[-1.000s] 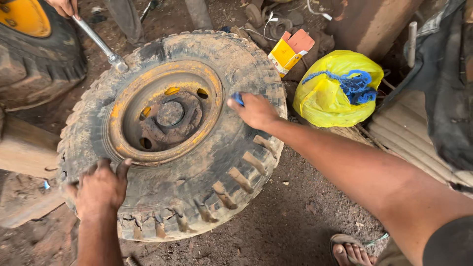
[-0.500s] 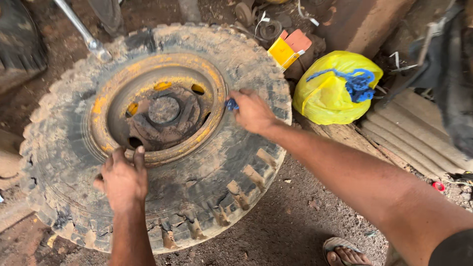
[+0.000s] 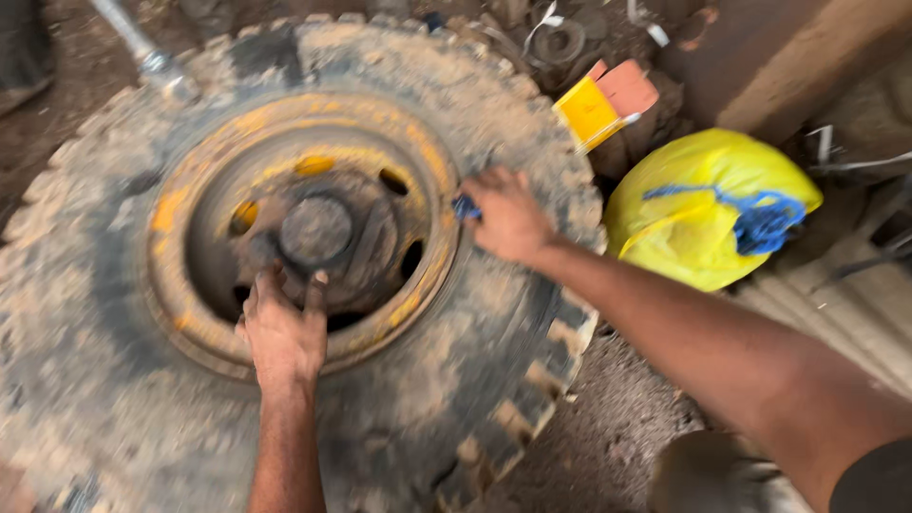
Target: The person cleans the inner rim and hub of a large, dirty tire using a blue cloth. Another person assists by hammering the tire's center hub. The recorder wipes the metal surfaces repeatedly while the tire remains on the ground.
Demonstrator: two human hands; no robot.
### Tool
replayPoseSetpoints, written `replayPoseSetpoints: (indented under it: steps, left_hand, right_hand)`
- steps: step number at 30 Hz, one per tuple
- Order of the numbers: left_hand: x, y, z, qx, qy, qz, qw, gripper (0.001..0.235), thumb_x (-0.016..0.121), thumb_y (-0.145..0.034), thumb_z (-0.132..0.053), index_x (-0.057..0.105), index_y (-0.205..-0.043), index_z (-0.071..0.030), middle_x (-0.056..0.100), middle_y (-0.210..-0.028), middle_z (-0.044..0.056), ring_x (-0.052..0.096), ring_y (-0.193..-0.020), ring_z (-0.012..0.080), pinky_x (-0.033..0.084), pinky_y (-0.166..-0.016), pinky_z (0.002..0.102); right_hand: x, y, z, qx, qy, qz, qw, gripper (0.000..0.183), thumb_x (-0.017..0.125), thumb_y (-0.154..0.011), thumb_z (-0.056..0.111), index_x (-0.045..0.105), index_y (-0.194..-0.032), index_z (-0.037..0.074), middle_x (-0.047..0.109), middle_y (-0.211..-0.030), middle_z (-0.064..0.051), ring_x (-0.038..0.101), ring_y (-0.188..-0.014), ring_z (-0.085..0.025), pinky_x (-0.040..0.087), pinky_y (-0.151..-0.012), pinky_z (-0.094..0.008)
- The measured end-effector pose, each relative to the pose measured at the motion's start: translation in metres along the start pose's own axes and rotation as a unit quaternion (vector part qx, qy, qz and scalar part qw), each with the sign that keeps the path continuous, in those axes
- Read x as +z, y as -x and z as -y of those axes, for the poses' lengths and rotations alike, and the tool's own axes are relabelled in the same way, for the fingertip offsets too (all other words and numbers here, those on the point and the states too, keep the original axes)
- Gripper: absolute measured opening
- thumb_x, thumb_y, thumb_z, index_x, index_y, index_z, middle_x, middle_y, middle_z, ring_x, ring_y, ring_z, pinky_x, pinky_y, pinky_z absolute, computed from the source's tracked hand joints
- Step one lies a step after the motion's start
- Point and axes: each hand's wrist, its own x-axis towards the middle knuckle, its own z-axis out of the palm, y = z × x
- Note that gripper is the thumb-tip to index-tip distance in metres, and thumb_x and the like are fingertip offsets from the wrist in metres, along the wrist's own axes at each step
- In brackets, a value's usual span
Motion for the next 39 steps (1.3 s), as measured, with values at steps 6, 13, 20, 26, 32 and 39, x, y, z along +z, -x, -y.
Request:
replayPoseSetpoints:
  steps: [6, 13, 20, 26, 32, 39]
  left_hand:
    - [0.055, -0.068, -0.005, -0.040, -0.107, 0.088, 0.989, 0.093, 0.076, -0.083, -0.052, 0.039, -0.154, -0.003, 0.040, -0.158, 0.023, 0.039, -0.142, 0.0423, 0.025, -0.115, 0.061]
    - [0.090, -0.108, 0.018, -0.087, -0.170, 0.171, 0.967, 0.119, 0.078, -0.079, -0.058, 0.013, -0.162, -0.002, 0.013, -0.167, 0.026, 0.019, -0.154, 0.0417, 0.012, -0.123, 0.059]
    - [0.093, -0.121, 0.008, -0.099, -0.192, 0.219, 0.952, 0.126, 0.081, -0.076, -0.058, 0.009, -0.163, -0.004, 0.013, -0.166, 0.032, 0.020, -0.153, 0.0443, 0.011, -0.123, 0.063]
    - [0.087, -0.120, 0.001, -0.065, -0.196, 0.181, 0.962, 0.130, 0.086, -0.071, -0.053, 0.013, -0.164, 0.001, 0.029, -0.159, 0.038, 0.033, -0.146, 0.0499, 0.019, -0.119, 0.065]
    - [0.088, -0.122, -0.002, -0.052, -0.229, 0.181, 0.955, 0.130, 0.084, -0.070, -0.059, 0.017, -0.161, 0.006, 0.032, -0.159, 0.035, 0.035, -0.146, 0.0479, 0.021, -0.117, 0.065]
    - [0.084, -0.125, -0.002, -0.049, -0.245, 0.199, 0.948, 0.128, 0.080, -0.073, -0.066, 0.015, -0.163, -0.001, 0.031, -0.161, 0.031, 0.035, -0.146, 0.0448, 0.023, -0.119, 0.060]
  right_hand:
    - [-0.010, -0.004, 0.009, 0.000, 0.000, 0.022, 1.000, 0.035, 0.071, -0.086, 0.023, 0.066, -0.116, 0.005, 0.067, -0.112, -0.015, 0.054, -0.120, -0.031, 0.035, -0.104, -0.050]
    - [-0.015, -0.010, 0.011, 0.028, 0.006, 0.078, 0.997, 0.037, 0.069, -0.090, 0.026, 0.066, -0.119, 0.004, 0.066, -0.111, -0.012, 0.056, -0.115, -0.025, 0.039, -0.102, -0.045]
    - [-0.016, -0.012, 0.011, 0.016, 0.029, 0.070, 0.997, 0.045, 0.074, -0.086, 0.029, 0.065, -0.121, 0.002, 0.065, -0.113, -0.013, 0.054, -0.119, -0.027, 0.038, -0.102, -0.048]
    - [-0.015, -0.012, 0.011, 0.018, 0.037, 0.096, 0.995, 0.049, 0.074, -0.085, 0.029, 0.064, -0.124, 0.001, 0.064, -0.113, -0.014, 0.053, -0.119, -0.026, 0.038, -0.103, -0.047]
    - [-0.017, -0.012, 0.010, 0.017, 0.033, 0.087, 0.996, 0.046, 0.074, -0.085, 0.028, 0.065, -0.122, 0.002, 0.064, -0.112, -0.013, 0.053, -0.121, -0.026, 0.038, -0.103, -0.048]
    - [-0.018, -0.014, 0.010, 0.026, 0.013, 0.090, 0.995, 0.040, 0.073, -0.088, 0.028, 0.065, -0.118, 0.003, 0.064, -0.109, -0.012, 0.053, -0.118, -0.026, 0.038, -0.101, -0.047]
